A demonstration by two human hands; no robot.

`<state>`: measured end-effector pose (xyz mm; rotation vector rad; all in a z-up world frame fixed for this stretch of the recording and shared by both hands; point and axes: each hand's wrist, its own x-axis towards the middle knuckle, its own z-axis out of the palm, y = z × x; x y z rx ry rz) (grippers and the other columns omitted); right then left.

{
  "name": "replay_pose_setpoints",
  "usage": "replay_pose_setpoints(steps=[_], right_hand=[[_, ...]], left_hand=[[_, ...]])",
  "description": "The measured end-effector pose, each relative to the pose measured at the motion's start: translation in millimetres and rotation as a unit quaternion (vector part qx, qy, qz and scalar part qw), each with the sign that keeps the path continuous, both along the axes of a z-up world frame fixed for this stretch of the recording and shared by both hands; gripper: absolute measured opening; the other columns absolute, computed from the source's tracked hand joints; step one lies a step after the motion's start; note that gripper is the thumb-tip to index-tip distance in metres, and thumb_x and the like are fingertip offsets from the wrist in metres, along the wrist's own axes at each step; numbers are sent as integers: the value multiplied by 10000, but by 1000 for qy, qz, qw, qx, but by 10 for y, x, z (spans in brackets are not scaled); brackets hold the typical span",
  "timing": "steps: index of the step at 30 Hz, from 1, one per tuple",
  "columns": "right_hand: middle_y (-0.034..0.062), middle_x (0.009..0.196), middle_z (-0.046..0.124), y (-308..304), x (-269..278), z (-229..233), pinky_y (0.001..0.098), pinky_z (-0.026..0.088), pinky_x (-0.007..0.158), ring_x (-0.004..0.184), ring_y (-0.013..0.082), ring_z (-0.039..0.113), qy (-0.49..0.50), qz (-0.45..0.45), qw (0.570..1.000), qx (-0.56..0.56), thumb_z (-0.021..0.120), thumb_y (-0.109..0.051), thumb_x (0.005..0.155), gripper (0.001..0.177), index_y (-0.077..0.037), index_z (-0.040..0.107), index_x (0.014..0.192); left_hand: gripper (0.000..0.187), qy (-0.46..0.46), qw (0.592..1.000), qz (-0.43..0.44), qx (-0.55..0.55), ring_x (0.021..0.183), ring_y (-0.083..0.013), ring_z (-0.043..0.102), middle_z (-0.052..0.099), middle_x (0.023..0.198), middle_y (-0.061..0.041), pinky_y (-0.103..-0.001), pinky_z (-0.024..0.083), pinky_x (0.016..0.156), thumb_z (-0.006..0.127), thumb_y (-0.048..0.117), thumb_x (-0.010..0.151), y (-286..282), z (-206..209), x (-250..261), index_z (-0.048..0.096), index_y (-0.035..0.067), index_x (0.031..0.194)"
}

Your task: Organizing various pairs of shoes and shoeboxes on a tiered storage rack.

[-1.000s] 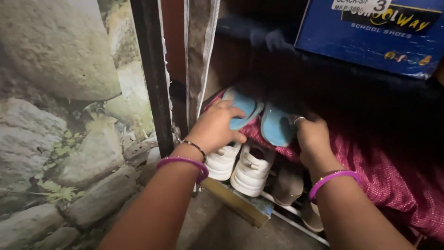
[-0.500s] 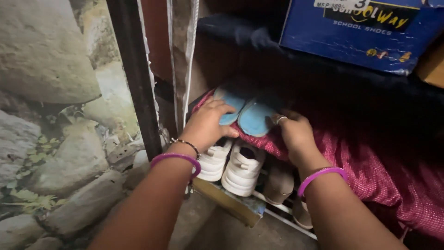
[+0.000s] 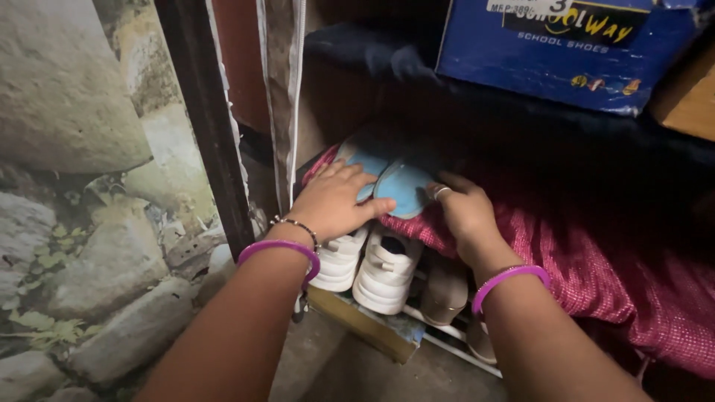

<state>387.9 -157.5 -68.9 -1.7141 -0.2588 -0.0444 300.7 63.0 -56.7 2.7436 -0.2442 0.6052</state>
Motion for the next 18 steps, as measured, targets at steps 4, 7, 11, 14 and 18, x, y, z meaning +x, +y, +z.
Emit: replay_pose_setpoints(steps=[4,7,11,14,18], right_hand=[[147,1234,727,13,-25,7,307,478,1010,1159,218,667,-10,-6,999,-51,692,-181,865,519,0,635,1349],[142,1232,721,28,-33,15,317,490,989,1128,225,670,-1,13,1000,-21,688,-180,864,539,-11,598,1368],[136,1231,690,-17,62,-78,324,500,936,1068,216,650,-25,-63,998,13,695,-175,866,555,-28,570,1386],[137,1160,727,-39,61,-82,356,538,826,949,233,667,-2,-116,993,26,618,-145,866,499,-63,635,1358],[124,1095,752,2,-1,-63,330,545,814,931,192,692,-28,-131,991,-23,680,-142,854,406,-33,723,1243]], left_hand=[[809,8,1000,13,-4,1435,-392,375,524,1470,-185,-477,267,1192,566,710,860,-57,35,-11,618,78,1363],[756,-32,999,32,-29,1432,-420,355,501,1477,-191,-502,259,1174,601,659,865,-93,-23,-29,628,80,1349],[571,-231,964,77,-108,1446,-488,321,439,1516,-243,-581,254,1166,663,471,940,-192,-337,-59,649,59,1334],[528,-301,942,89,-117,1425,-472,372,470,1479,-253,-607,259,1203,683,392,957,-263,-424,-166,633,27,1334],[478,-288,948,99,-91,1372,-436,431,537,1393,-237,-631,251,1188,705,358,926,-280,-447,-210,657,32,1272]])
